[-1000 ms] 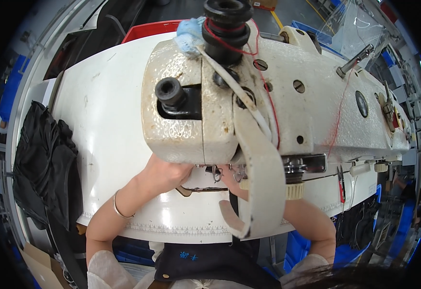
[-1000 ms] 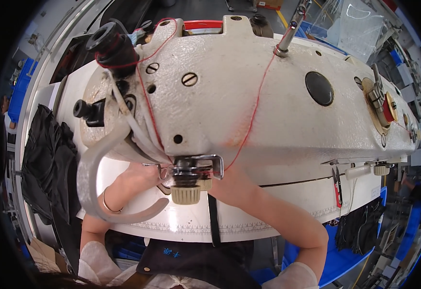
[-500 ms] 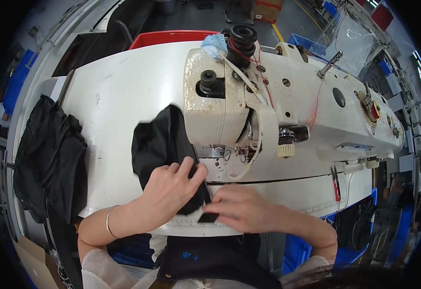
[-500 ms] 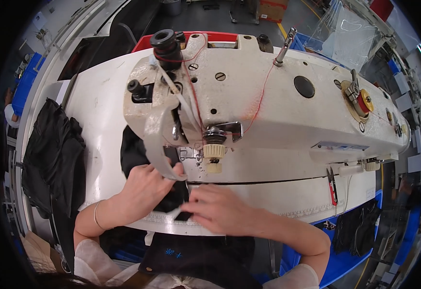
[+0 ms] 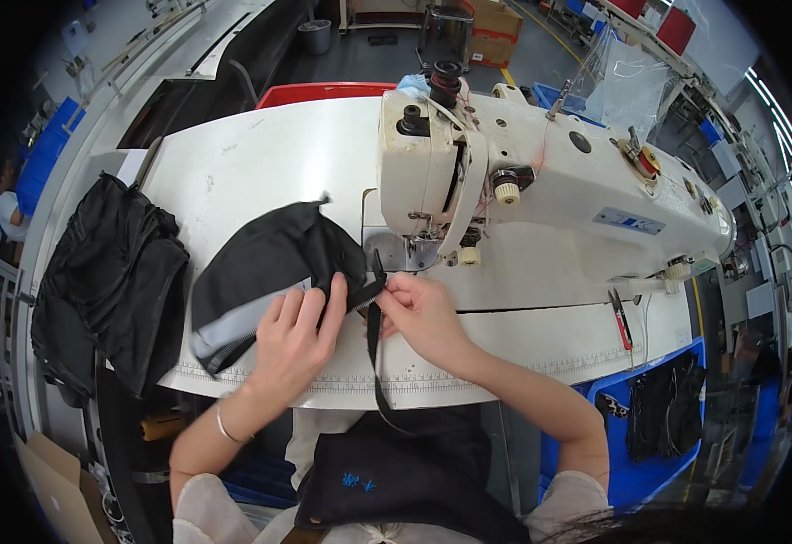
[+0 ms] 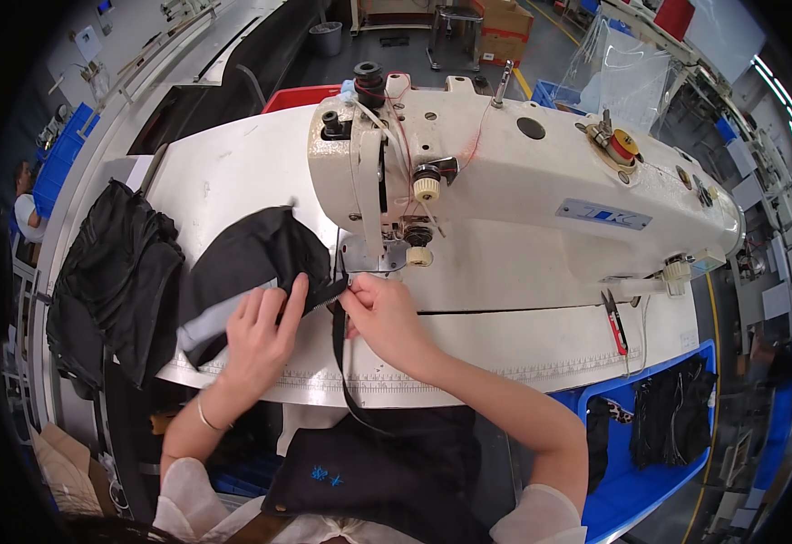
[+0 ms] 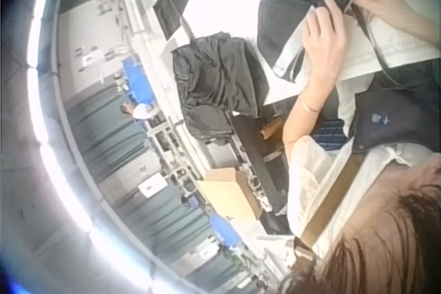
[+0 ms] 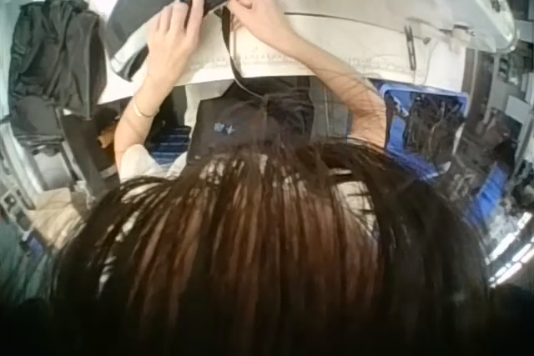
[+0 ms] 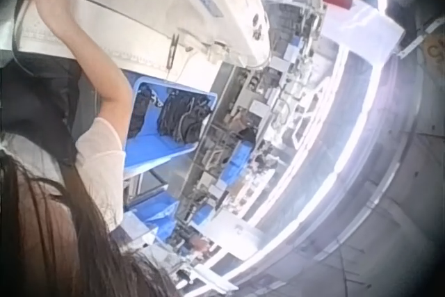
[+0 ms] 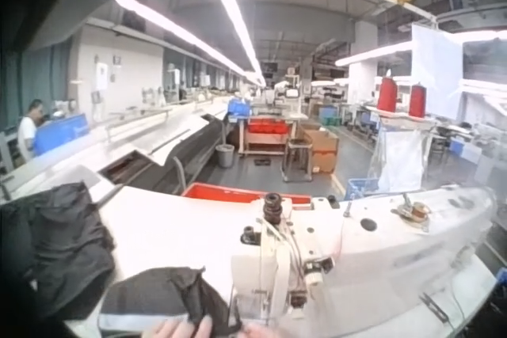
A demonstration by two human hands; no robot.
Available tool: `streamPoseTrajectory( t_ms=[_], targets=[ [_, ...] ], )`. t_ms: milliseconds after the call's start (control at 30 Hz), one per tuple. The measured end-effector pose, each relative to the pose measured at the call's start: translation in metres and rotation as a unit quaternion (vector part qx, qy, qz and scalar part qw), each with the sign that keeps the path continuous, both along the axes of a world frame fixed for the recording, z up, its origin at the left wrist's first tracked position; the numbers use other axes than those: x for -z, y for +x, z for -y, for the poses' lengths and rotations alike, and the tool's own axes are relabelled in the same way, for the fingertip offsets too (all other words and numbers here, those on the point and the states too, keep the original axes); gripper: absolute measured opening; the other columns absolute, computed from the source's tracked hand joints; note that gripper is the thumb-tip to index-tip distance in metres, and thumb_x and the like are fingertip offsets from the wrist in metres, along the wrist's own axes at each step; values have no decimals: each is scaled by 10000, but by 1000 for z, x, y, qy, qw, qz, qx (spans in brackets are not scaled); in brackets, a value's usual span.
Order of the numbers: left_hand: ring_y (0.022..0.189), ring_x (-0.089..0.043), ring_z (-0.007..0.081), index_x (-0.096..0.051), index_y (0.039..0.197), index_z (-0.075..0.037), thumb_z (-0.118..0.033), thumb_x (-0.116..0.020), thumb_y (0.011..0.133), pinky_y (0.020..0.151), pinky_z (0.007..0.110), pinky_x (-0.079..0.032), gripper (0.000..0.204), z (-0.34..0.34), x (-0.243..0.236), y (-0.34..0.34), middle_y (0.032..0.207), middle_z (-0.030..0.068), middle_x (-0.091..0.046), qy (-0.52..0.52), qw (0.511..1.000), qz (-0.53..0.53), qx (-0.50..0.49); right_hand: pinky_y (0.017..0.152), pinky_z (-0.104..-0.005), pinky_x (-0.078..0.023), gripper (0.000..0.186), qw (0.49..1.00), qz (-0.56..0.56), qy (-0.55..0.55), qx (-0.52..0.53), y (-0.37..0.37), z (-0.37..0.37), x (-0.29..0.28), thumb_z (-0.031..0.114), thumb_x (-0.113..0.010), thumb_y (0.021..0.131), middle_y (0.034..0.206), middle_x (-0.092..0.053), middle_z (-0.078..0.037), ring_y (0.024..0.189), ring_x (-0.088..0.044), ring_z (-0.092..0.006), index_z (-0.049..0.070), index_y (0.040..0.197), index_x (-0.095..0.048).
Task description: Sewing a label onto a black leather or fabric piece and assembling hardware.
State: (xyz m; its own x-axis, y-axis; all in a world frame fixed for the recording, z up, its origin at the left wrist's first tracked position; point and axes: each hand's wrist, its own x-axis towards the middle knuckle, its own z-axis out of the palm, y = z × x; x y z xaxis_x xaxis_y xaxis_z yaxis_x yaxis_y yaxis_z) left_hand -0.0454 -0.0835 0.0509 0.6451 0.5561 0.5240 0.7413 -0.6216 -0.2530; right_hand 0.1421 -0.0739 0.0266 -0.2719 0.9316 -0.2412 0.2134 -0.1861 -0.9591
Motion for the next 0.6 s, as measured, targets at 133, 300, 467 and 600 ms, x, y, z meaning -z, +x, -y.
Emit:
streamPoseTrajectory(
  t_ms=[133,300,467,600],
  targets=[
    [879,-479,262,-486,1178,57,-91,-674,671,745,340,-425,560,15,16,-1,948,131,-472,-253,959,121,-44,596,-225,-517,178,985,-168,5,39,-11,-4,21,103,-489,913,799,-649,-102,722,-664,-183,-54,922,-571],
    [929,-515,243,-525,1071,-1,-121,-711,714,716,343,-436,420,-46,-6,6,1032,134,-528,-351,898,234,122,604,-231,-509,175,980,-196,16,-29,-7,-2,18,105,-461,928,822,-640,-96,714,-657,-174,-44,941,-553],
    [750,-559,81,-509,962,12,-7,-673,758,664,231,-444,262,-73,3,1,773,42,-608,-655,697,277,91,639,-236,-501,140,973,-207,-104,-1,13,10,10,71,-451,924,854,-629,-96,735,-650,-160,-13,1021,-507],
    [688,-522,55,-570,989,27,-2,-657,773,629,221,-424,235,-86,-1,0,762,32,-610,-699,666,225,134,682,-279,-502,200,973,-131,117,-150,28,17,15,48,-517,878,879,-612,-76,810,-614,-168,1,1072,-500]
  ],
)
